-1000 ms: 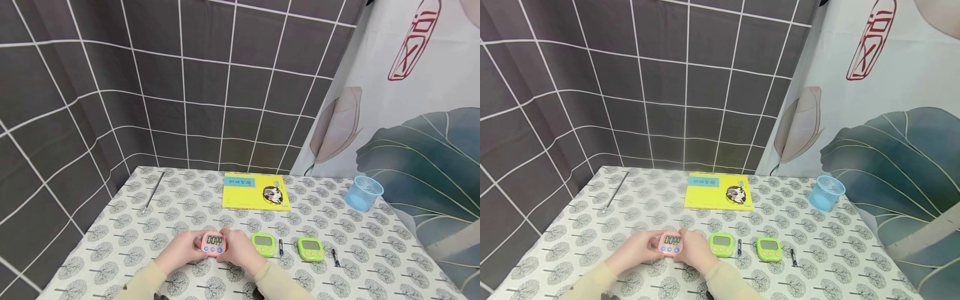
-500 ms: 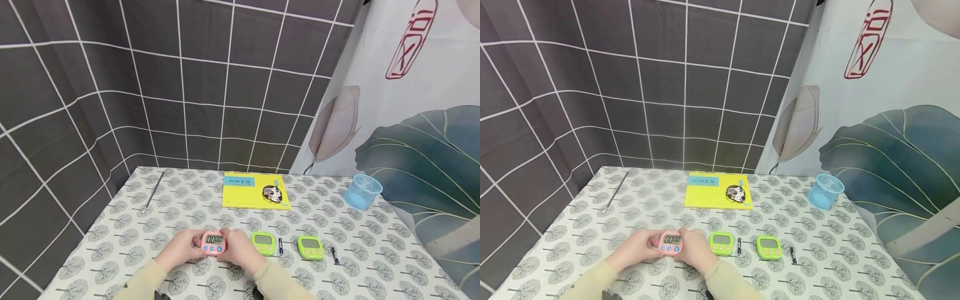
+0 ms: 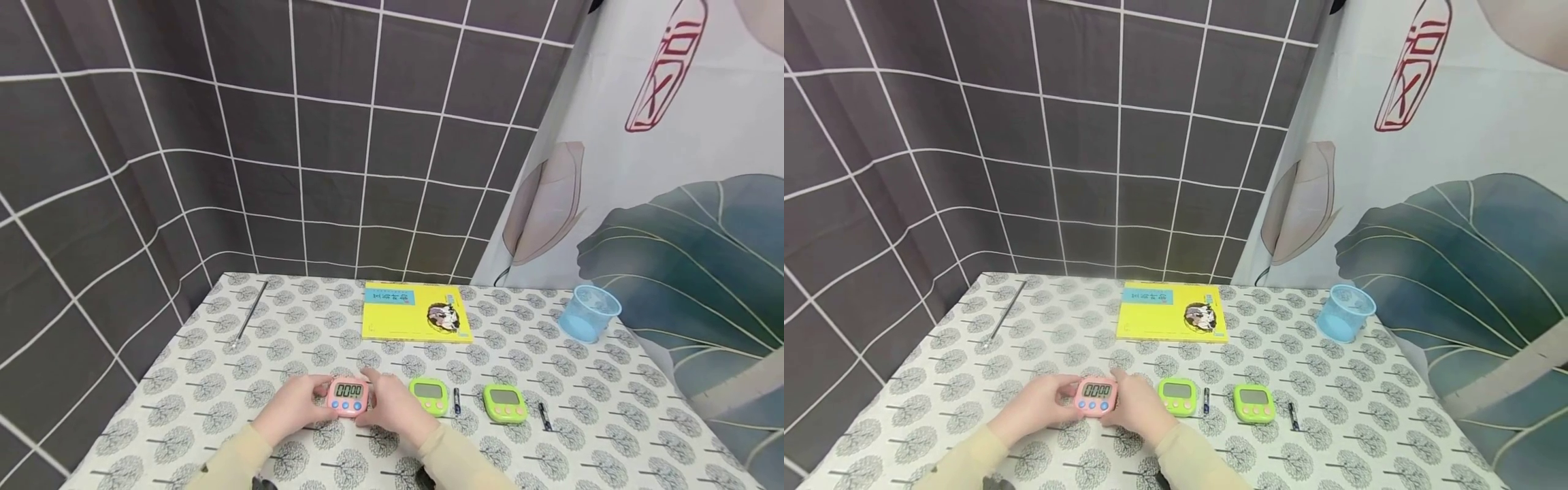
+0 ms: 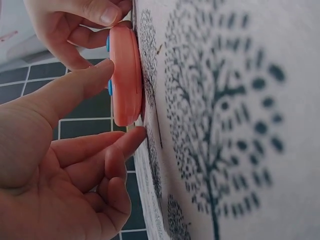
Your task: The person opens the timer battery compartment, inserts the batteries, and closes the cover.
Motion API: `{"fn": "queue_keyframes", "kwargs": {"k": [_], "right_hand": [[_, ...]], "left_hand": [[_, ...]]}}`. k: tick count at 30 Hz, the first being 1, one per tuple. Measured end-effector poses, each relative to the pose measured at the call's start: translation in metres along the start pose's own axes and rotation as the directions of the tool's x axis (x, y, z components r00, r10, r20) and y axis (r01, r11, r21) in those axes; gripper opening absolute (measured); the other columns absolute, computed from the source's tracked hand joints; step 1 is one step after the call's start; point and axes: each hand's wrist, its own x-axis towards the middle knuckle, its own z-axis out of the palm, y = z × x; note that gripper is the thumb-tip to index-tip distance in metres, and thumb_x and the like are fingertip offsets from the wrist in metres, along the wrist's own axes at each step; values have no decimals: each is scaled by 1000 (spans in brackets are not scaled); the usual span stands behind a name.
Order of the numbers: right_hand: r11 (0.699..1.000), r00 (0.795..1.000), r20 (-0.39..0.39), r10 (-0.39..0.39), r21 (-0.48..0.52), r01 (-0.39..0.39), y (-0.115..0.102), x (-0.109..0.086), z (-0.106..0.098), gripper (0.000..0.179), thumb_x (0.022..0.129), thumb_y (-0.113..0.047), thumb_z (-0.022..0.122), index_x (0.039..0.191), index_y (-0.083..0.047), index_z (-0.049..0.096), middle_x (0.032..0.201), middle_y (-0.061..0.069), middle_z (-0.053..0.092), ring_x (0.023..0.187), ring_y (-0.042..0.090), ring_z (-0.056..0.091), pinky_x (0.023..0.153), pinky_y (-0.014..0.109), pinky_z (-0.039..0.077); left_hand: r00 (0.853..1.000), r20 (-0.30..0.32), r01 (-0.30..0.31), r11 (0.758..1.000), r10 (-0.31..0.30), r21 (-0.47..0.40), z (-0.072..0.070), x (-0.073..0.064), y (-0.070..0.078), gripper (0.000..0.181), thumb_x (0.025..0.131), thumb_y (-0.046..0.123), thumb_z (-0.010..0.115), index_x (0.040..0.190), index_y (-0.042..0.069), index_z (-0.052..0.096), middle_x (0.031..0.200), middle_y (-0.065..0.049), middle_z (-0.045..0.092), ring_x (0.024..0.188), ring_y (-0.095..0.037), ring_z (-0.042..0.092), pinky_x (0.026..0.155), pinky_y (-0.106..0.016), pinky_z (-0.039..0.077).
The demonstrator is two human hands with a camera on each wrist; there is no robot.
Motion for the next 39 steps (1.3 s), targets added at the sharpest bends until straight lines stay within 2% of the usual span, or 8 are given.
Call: {"fn": "queue_keyframes", "kwargs": {"k": [7, 15, 18, 24, 28, 35, 37, 39], "right_hand": [[993, 1000, -7, 4, 118, -3, 10, -12, -5, 80, 68, -18, 83, 137, -2, 46, 64, -5, 53, 53, 7, 45, 49, 22, 41], [992, 995, -85, -58, 108, 67, 18, -18, -15, 62, 73, -20, 80, 127, 0, 55, 71, -6, 55, 57, 3, 47, 51, 19, 44], [994, 994, -100, -50, 92, 59, 20, -20, -17, 59, 73, -21, 80, 124, -2, 57, 73, -3, 56, 57, 3, 47, 50, 19, 44], [997, 991, -127, -44, 63, 53, 29, -25, -25, 54, 74, -21, 80, 121, -4, 60, 76, -2, 57, 59, 3, 47, 52, 19, 44], [999, 989, -142, -26, 36, 32, 34, -29, -31, 55, 73, -23, 80, 121, -3, 60, 79, 0, 58, 60, 4, 47, 54, 20, 43], [1000, 987, -162, -17, -1, 17, 44, -32, -36, 53, 72, -26, 81, 117, -4, 62, 83, -1, 60, 68, 8, 50, 61, 23, 45], [1000, 986, -164, -13, -8, 12, 47, -33, -37, 53, 72, -27, 81, 117, -5, 63, 85, -1, 60, 71, 10, 52, 64, 25, 47], [1000, 986, -167, -8, -20, 5, 51, -35, -39, 54, 71, -27, 81, 117, -5, 63, 86, 0, 60, 74, 12, 53, 67, 28, 48]], "left_hand": [[996, -73, -46, 990, 56, 133, 6, -1, 6, 64, 62, 38, 84, 113, 3, 66, 100, -11, 70, 92, -28, 62, 89, -50, 47], [992, -113, -38, 982, 60, 187, 10, 3, 19, 67, 64, 42, 83, 117, 5, 65, 91, -3, 70, 79, -15, 52, 80, -44, 43], [992, -113, -39, 984, 59, 171, 13, 4, 23, 68, 64, 42, 82, 118, 4, 64, 95, -5, 70, 81, -18, 54, 81, -45, 42], [990, -116, -56, 985, 76, 162, 20, 7, 32, 69, 66, 40, 82, 120, 1, 62, 115, -15, 66, 107, -40, 57, 94, -56, 38], [991, -103, -67, 981, 87, 182, 26, 9, 38, 67, 68, 41, 81, 120, 2, 63, 115, -15, 66, 110, -39, 57, 94, -55, 40], [984, -79, -141, 969, 160, 204, 41, 17, 51, 66, 70, 44, 78, 120, 4, 63, 86, -4, 70, 91, -26, 60, 88, -49, 42], [984, -68, -148, 969, 164, 198, 45, 18, 55, 65, 70, 43, 78, 120, 4, 63, 87, -5, 71, 91, -27, 61, 90, -52, 41], [985, -67, -143, 966, 161, 214, 48, 19, 58, 64, 70, 44, 78, 120, 7, 64, 104, -7, 71, 98, -29, 61, 91, -54, 41]]}}
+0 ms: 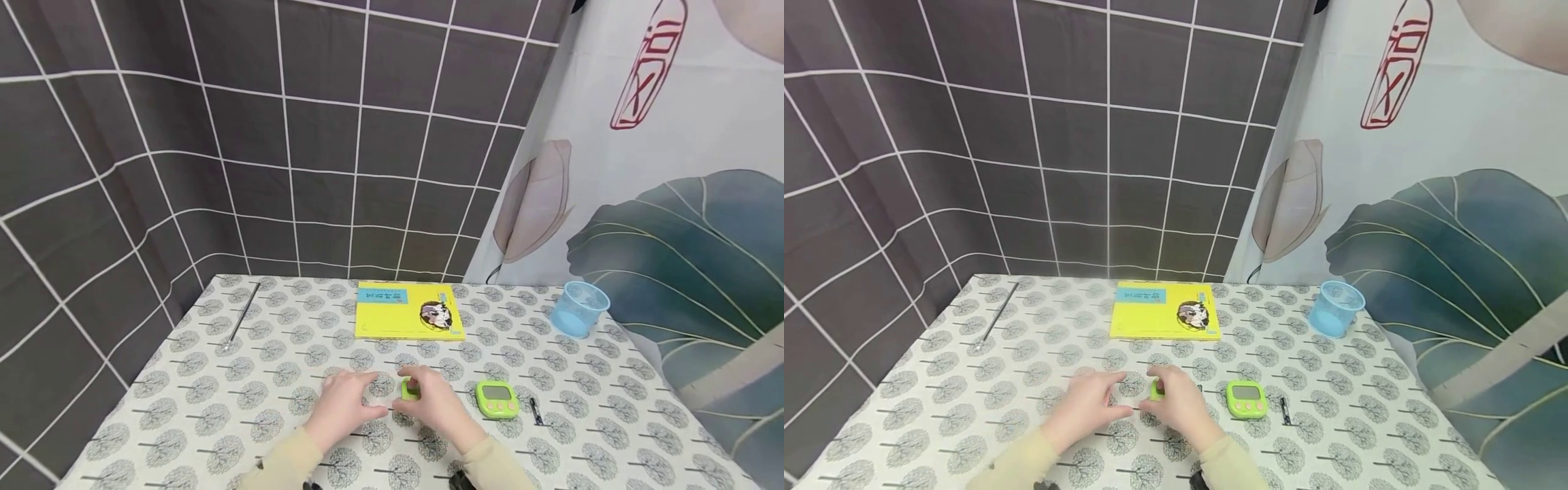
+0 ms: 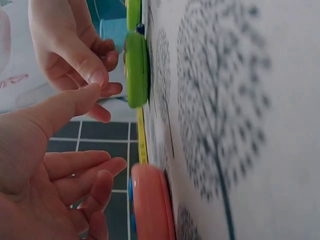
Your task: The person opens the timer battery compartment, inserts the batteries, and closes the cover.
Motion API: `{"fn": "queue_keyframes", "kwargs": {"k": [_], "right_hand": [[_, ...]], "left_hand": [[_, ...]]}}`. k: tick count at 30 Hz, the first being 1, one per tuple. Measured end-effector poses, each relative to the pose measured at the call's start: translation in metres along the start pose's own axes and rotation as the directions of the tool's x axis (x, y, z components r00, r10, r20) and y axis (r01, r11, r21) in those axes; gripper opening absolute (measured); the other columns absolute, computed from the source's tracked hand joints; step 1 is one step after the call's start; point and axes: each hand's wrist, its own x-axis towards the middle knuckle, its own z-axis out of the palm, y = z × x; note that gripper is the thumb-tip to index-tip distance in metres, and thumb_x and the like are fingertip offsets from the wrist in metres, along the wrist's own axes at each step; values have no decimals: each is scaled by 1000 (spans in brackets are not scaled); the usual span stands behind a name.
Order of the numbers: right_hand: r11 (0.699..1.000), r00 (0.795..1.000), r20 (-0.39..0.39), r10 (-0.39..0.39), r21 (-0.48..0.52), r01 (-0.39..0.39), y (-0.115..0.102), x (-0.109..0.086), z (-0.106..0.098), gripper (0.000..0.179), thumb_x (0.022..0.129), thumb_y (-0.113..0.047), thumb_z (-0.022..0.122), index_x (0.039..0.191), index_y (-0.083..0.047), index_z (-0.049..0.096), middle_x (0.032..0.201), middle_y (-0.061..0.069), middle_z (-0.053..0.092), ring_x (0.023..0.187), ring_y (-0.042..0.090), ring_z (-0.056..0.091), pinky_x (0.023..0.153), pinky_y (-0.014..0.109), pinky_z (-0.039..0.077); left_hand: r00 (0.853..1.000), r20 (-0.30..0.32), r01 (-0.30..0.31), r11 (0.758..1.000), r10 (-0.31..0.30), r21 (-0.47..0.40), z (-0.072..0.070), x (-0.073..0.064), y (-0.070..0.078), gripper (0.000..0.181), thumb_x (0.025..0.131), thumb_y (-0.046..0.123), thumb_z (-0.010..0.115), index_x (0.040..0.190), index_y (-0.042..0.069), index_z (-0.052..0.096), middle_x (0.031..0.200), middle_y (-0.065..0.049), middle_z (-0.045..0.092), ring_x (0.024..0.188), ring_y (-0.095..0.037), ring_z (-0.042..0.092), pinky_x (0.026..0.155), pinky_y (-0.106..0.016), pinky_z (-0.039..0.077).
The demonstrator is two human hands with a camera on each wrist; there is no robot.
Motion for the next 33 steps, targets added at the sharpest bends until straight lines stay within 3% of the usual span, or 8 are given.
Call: {"fn": "queue_keyframes", "kwargs": {"k": [1, 6, 15, 24, 28, 33], "right_hand": [[1000, 1000, -3, 7, -8, -7, 2, -1, -1, 55, 71, -28, 81, 117, -5, 63, 86, 0, 61, 76, 13, 54, 68, 30, 48], [999, 999, 5, 40, -17, -40, 10, -4, -6, 54, 71, -25, 81, 117, -5, 63, 90, 3, 62, 80, 17, 56, 73, 37, 50], [998, 998, -35, 59, -31, -60, 20, -14, -12, 57, 66, -26, 84, 116, -7, 63, 99, 8, 59, 88, 22, 57, 80, 47, 51], [994, 991, -89, 101, -26, -104, 33, -19, -15, 58, 62, -20, 86, 114, -7, 64, 104, 13, 58, 89, 25, 58, 79, 47, 52], [994, 992, -77, 104, -27, -106, 38, -20, -17, 58, 64, -19, 85, 114, -3, 63, 95, 7, 59, 82, 17, 55, 73, 38, 51], [993, 993, -39, 116, 12, -115, 40, -20, -18, 57, 67, -16, 84, 116, 0, 62, 84, 1, 57, 69, 11, 47, 60, 23, 43]], "left_hand": [[1000, 1, 2, 1000, -2, 11, 1, 0, 2, 64, 70, 45, 78, 120, 9, 64, 112, -8, 69, 101, -30, 61, 90, -56, 41], [999, 43, 31, 999, -31, 12, 6, 3, 9, 64, 69, 47, 78, 120, 11, 65, 112, -7, 69, 98, -28, 59, 89, -57, 37], [995, 95, -34, 999, 33, 6, 13, 9, 25, 60, 68, 40, 80, 115, 6, 66, 108, -8, 70, 90, -25, 60, 81, -42, 42], [997, 75, -23, 998, 20, 50, 23, 21, 33, 62, 65, 41, 82, 114, 6, 66, 100, -6, 71, 88, -22, 61, 75, -35, 41], [997, 74, -18, 998, 13, 60, 27, 25, 35, 60, 63, 40, 83, 110, 7, 67, 95, -5, 71, 84, -20, 60, 73, -35, 40], [997, 74, -9, 999, 6, 39, 31, 28, 38, 50, 64, 38, 83, 103, 9, 68, 85, 0, 70, 75, -15, 54, 70, -33, 38]]}}
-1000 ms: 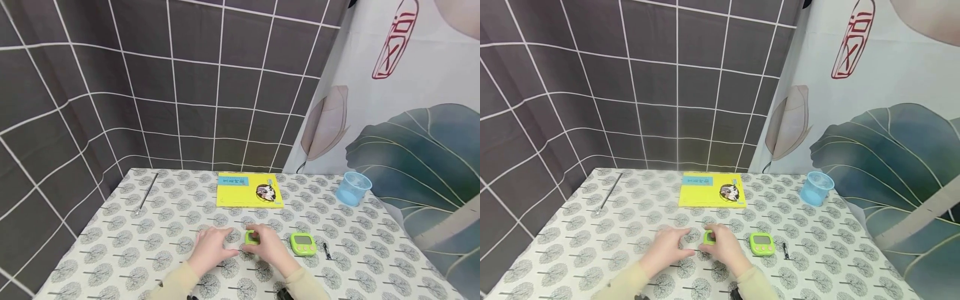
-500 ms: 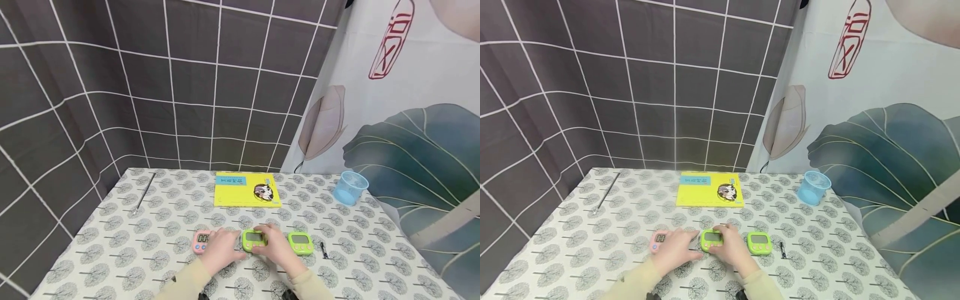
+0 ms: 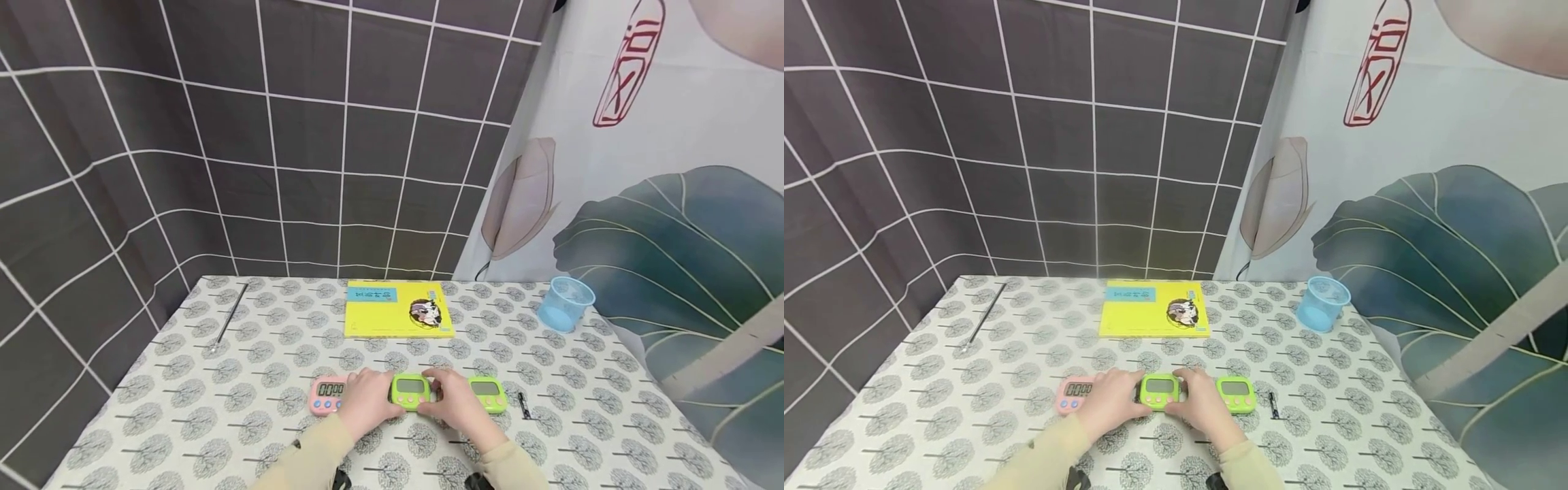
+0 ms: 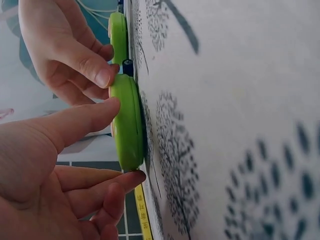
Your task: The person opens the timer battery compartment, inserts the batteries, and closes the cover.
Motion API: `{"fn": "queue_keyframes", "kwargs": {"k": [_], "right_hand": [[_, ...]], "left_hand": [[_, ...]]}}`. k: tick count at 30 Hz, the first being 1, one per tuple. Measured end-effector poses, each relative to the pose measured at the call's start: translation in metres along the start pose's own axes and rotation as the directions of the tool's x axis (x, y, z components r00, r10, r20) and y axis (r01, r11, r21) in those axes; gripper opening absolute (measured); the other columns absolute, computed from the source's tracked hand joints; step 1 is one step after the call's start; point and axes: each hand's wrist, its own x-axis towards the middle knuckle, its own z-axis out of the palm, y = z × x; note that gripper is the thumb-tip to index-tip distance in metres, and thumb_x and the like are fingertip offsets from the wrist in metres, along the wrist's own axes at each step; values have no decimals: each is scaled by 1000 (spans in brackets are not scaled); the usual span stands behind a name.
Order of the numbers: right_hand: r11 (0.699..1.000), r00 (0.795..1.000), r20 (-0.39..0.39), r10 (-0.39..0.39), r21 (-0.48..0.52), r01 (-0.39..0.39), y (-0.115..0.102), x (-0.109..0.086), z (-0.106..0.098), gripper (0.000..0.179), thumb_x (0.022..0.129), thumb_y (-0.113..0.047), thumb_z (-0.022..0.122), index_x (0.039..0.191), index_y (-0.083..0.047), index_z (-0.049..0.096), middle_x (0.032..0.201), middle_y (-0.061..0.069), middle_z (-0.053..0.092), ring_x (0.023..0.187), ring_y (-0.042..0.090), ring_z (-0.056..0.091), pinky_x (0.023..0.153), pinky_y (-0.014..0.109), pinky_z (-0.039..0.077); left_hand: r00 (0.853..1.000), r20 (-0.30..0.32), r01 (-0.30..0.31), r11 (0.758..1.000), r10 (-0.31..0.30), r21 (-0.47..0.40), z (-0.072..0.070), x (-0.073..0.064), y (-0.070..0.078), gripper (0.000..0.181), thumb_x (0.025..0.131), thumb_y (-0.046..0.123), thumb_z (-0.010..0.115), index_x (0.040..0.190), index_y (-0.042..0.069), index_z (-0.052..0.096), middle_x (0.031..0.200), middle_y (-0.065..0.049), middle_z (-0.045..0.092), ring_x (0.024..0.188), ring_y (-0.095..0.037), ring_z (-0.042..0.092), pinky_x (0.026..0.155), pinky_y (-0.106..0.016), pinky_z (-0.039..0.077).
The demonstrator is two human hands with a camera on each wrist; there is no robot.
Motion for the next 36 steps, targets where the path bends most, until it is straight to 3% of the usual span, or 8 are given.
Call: {"fn": "queue_keyframes", "kwargs": {"k": [11, 18, 24, 31, 36], "right_hand": [[999, 999, 34, 22, 26, -23, -1, 0, -1, 59, 68, -16, 83, 119, 2, 60, 82, 0, 57, 69, 12, 49, 60, 23, 43], [999, 998, 46, 34, 21, -35, -2, -1, 0, 60, 69, -16, 82, 121, 1, 58, 81, -2, 58, 68, 10, 49, 60, 23, 43], [999, 998, 50, 32, 27, -33, -4, -1, 0, 60, 69, -15, 82, 120, 1, 57, 78, -2, 57, 67, 10, 48, 59, 23, 43], [998, 996, 56, 63, 27, -65, -6, 0, 1, 62, 67, -16, 82, 121, -2, 56, 85, -1, 60, 71, 11, 51, 63, 26, 45], [996, 997, 50, 61, 57, -63, -7, 0, 2, 64, 68, -14, 81, 125, -2, 53, 85, -1, 61, 68, 11, 50, 59, 23, 44]], "left_hand": [[999, 31, -12, 999, 13, -41, 2, 4, -1, 58, 60, 33, 85, 110, 12, 67, 87, 1, 68, 75, -14, 50, 71, -34, 40], [999, 50, -4, 1000, 5, -11, 3, 7, 1, 72, 59, 32, 86, 121, 6, 62, 101, -9, 68, 84, -22, 56, 75, -38, 44], [997, 70, 16, 1000, -17, 8, 2, 7, 2, 75, 59, 33, 87, 123, 6, 60, 101, -10, 67, 87, -23, 56, 77, -40, 45], [998, 59, 36, 999, -37, 16, 1, 7, 4, 77, 56, 34, 88, 123, 8, 60, 97, -8, 68, 81, -20, 53, 78, -40, 43], [998, 39, 57, 998, -55, -38, 1, 7, 4, 78, 55, 31, 88, 123, 7, 58, 96, -7, 68, 79, -18, 51, 78, -38, 41]]}}
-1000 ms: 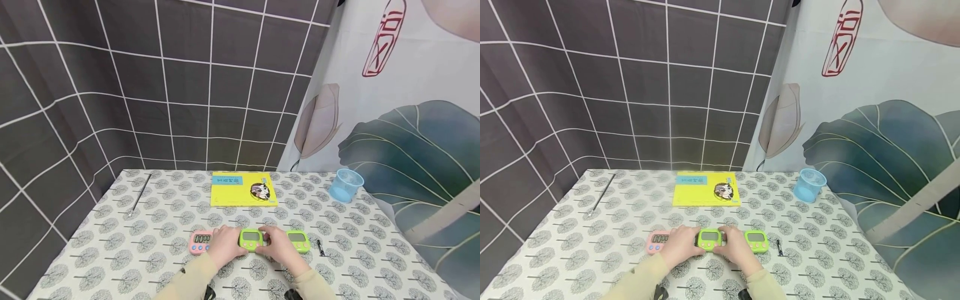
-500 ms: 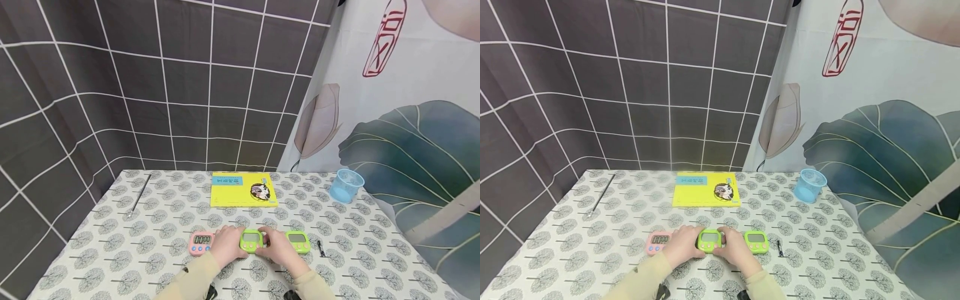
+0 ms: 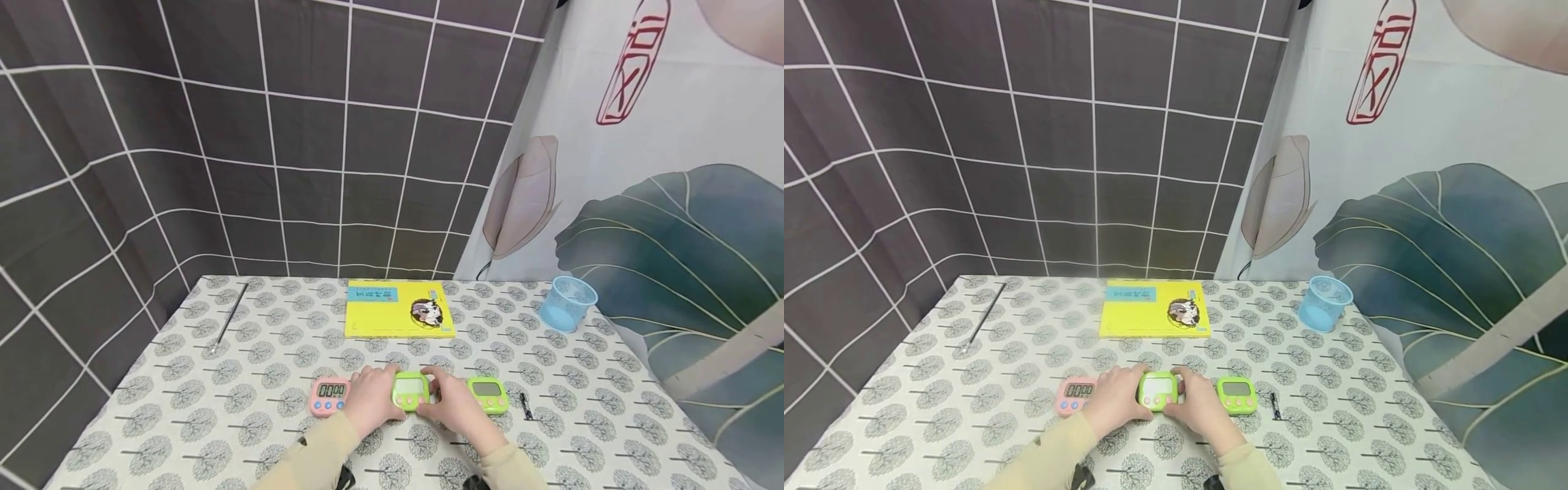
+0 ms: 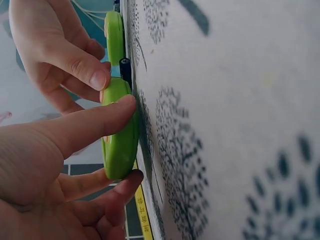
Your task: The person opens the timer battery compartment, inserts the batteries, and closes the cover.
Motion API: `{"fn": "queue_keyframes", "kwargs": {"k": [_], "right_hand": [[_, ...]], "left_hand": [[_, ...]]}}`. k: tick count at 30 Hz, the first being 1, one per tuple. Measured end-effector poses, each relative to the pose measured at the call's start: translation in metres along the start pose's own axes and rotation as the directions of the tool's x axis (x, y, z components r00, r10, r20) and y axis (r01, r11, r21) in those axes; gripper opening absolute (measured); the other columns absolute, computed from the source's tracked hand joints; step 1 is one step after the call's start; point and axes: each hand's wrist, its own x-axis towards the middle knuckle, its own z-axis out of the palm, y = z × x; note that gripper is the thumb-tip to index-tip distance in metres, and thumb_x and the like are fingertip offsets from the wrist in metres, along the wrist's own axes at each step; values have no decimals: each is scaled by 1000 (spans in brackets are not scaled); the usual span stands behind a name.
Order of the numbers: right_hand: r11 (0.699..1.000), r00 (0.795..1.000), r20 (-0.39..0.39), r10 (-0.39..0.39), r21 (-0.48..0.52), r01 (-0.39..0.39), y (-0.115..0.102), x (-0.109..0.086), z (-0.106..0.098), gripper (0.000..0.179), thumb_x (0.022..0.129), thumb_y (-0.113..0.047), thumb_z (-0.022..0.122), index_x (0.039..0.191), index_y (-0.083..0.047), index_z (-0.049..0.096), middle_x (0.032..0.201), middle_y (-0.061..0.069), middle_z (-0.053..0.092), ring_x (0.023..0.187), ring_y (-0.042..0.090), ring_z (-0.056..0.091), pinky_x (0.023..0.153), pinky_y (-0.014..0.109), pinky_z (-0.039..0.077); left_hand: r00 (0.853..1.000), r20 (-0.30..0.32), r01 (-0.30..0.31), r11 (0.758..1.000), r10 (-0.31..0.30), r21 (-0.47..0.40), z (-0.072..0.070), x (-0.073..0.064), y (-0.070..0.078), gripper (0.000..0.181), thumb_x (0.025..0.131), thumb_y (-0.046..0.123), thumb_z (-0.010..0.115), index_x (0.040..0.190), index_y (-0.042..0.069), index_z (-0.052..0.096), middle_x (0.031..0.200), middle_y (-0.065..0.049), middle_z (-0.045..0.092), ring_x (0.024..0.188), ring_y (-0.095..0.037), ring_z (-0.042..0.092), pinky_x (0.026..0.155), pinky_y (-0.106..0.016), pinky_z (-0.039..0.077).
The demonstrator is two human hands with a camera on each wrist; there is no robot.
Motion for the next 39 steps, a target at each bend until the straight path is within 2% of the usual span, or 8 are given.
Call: {"fn": "queue_keyframes", "kwargs": {"k": [4, 9, 14, 21, 25, 30, 39], "right_hand": [[999, 1000, -20, 1, 42, 0, 0, 0, 0, 66, 70, -15, 81, 127, -1, 51, 83, -1, 60, 64, 11, 48, 54, 21, 41], [990, 997, -72, 39, 136, -29, 0, 0, -1, 62, 76, -18, 78, 128, -1, 51, 81, 0, 58, 62, 12, 47, 50, 22, 39], [977, 991, -110, 78, 208, -54, 0, 1, -3, 52, 80, -18, 74, 125, 0, 55, 78, 0, 57, 64, 12, 49, 51, 21, 41], [953, 993, -79, 93, 294, -66, 8, 1, -6, 49, 85, -24, 69, 122, 5, 57, 80, 2, 62, 66, 14, 56, 55, 23, 48], [920, 995, -36, 92, 386, -71, 8, -1, -9, 51, 87, -26, 67, 121, 9, 55, 83, 5, 65, 66, 18, 59, 57, 27, 52], [885, 997, -17, 75, 463, -59, 5, -1, -12, 42, 88, -24, 66, 113, 8, 59, 82, 6, 65, 70, 20, 59, 62, 31, 54], [876, 994, -49, 98, 479, -63, 0, -3, -13, 40, 85, -22, 68, 109, 8, 60, 84, 7, 66, 72, 23, 62, 64, 31, 55]], "left_hand": [[1000, -27, -8, 999, 7, -41, 1, -1, -2, 75, 55, 27, 89, 120, 7, 58, 94, -6, 67, 77, -17, 49, 74, -35, 40], [997, -68, -29, 999, 26, -46, 1, -2, -2, 69, 56, 23, 88, 117, 11, 57, 94, -3, 67, 78, -15, 49, 74, -33, 40], [991, -111, -83, 996, 79, -29, -3, -5, 0, 66, 58, 25, 88, 115, 13, 56, 97, 0, 67, 80, -14, 49, 76, -32, 41], [976, -154, -155, 988, 152, -11, -8, -10, 2, 65, 61, 26, 86, 117, 14, 55, 103, 0, 67, 86, -13, 50, 77, -30, 41], [967, -184, -182, 983, 177, -11, -10, -13, 1, 65, 64, 27, 85, 120, 13, 54, 106, 0, 66, 90, -14, 51, 81, -32, 43], [959, -215, -197, 980, 187, -26, -11, -15, 0, 64, 66, 24, 84, 121, 15, 53, 104, 2, 66, 90, -13, 50, 84, -33, 44], [952, -229, -211, 977, 202, -19, -11, -15, -3, 65, 68, 23, 83, 124, 17, 51, 106, 3, 66, 93, -14, 51, 86, -35, 44]]}}
